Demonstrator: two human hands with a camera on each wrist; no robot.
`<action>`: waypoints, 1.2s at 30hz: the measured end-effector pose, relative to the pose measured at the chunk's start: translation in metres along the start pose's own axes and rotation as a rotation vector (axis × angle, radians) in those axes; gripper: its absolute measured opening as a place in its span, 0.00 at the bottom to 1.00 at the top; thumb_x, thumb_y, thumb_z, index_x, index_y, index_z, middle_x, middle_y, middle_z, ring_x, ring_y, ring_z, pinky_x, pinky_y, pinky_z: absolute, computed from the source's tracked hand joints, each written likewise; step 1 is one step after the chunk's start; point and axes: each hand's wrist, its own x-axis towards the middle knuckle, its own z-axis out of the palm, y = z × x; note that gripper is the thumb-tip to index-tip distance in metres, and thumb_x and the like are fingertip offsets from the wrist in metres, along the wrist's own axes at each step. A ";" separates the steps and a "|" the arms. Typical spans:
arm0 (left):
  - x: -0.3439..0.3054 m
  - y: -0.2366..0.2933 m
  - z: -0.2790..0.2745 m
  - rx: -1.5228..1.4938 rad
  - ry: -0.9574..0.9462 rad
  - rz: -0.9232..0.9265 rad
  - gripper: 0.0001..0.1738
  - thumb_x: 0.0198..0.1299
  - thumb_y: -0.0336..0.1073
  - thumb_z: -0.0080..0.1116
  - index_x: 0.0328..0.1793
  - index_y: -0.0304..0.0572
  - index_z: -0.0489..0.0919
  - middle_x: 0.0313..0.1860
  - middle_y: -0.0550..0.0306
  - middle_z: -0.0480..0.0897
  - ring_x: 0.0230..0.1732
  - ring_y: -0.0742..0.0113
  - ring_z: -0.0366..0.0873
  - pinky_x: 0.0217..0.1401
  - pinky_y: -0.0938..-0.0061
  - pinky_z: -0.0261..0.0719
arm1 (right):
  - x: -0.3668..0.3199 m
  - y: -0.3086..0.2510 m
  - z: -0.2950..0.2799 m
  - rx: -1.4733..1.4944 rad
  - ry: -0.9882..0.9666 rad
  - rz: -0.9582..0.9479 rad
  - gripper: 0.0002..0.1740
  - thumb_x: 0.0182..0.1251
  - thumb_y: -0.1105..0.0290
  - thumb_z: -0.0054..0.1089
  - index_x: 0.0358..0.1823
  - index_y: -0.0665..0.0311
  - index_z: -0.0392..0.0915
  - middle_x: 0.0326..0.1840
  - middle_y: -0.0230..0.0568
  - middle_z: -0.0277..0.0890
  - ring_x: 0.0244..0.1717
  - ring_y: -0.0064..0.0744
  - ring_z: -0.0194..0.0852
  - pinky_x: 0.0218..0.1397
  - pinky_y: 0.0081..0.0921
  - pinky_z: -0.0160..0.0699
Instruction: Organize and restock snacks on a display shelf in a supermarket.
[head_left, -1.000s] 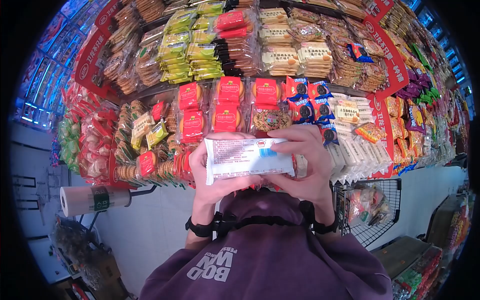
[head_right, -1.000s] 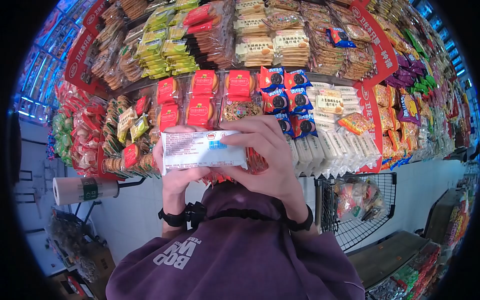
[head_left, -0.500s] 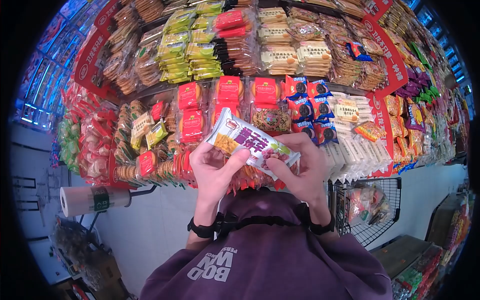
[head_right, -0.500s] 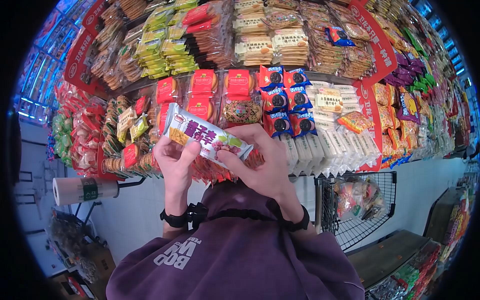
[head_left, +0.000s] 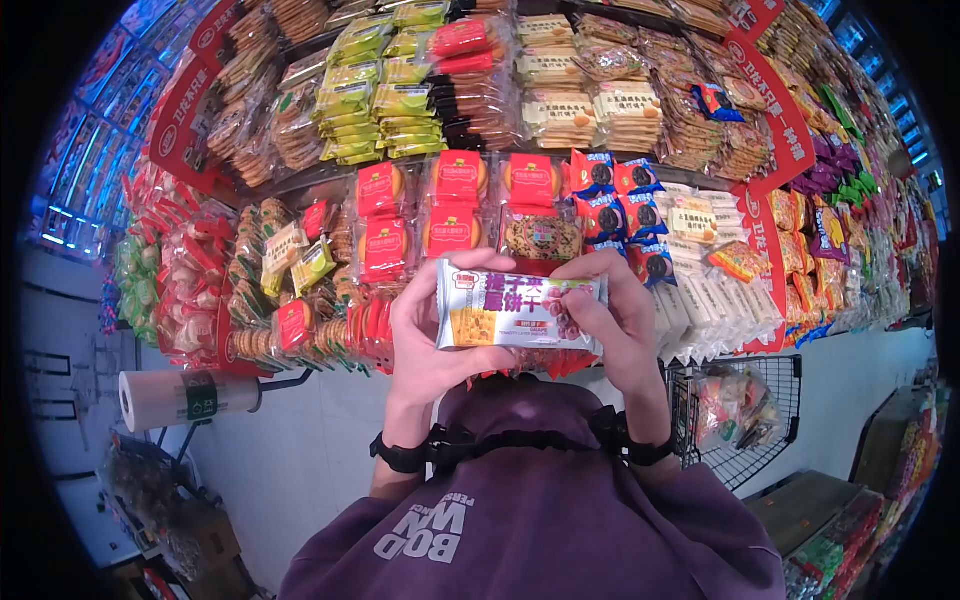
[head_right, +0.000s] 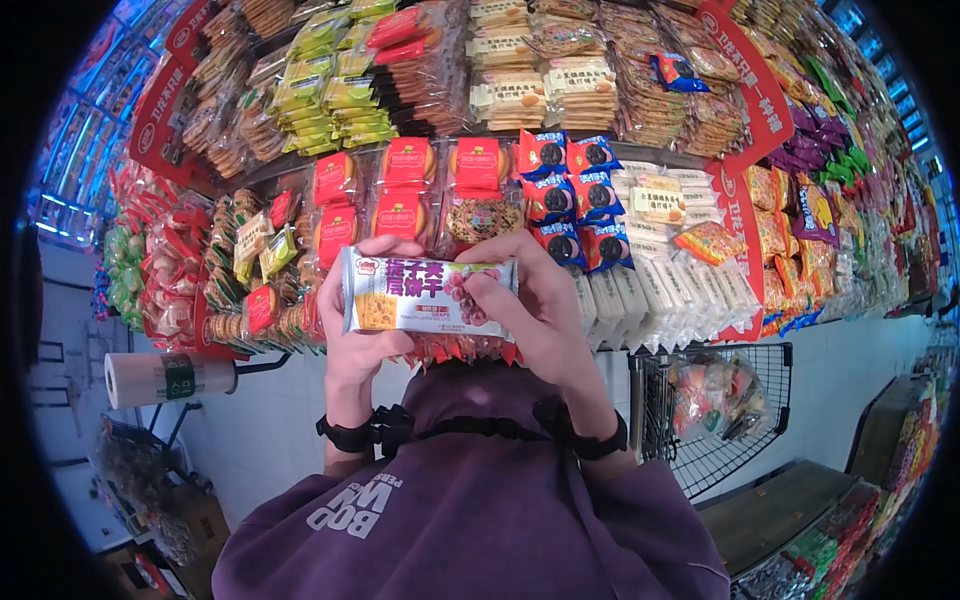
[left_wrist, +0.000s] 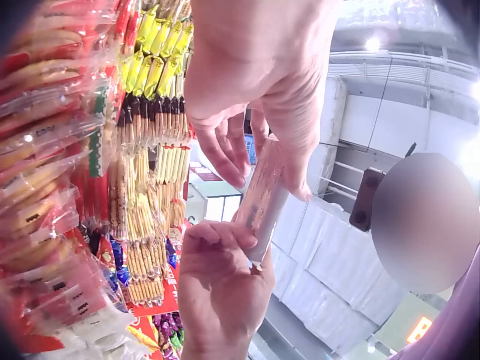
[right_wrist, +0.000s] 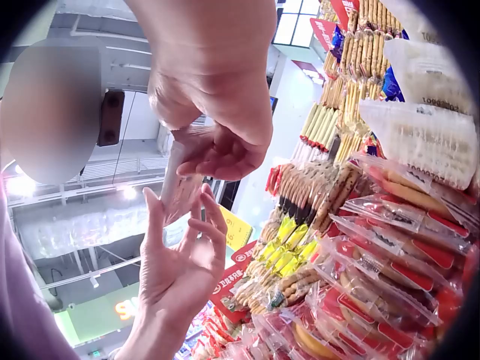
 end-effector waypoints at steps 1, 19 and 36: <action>0.002 -0.002 -0.001 0.011 -0.037 0.052 0.43 0.36 0.31 0.83 0.60 0.28 0.73 0.56 0.46 0.80 0.55 0.62 0.80 0.61 0.67 0.78 | 0.000 -0.001 -0.001 -0.027 -0.015 0.016 0.11 0.72 0.73 0.55 0.52 0.69 0.73 0.39 0.32 0.78 0.38 0.13 0.74 0.40 0.14 0.72; -0.005 0.001 0.000 -0.018 0.120 -0.063 0.43 0.35 0.41 0.86 0.56 0.29 0.74 0.54 0.44 0.82 0.52 0.64 0.82 0.58 0.68 0.80 | 0.010 0.005 -0.013 -0.424 -0.043 -0.469 0.30 0.40 0.70 0.82 0.48 0.60 0.79 0.49 0.39 0.81 0.52 0.38 0.78 0.56 0.32 0.73; -0.007 0.001 -0.002 -0.098 0.047 -0.047 0.44 0.38 0.45 0.84 0.57 0.27 0.72 0.55 0.38 0.80 0.59 0.55 0.79 0.65 0.62 0.75 | 0.009 0.005 -0.017 -0.372 -0.074 -0.454 0.31 0.40 0.71 0.82 0.50 0.60 0.78 0.50 0.39 0.82 0.54 0.38 0.77 0.59 0.34 0.70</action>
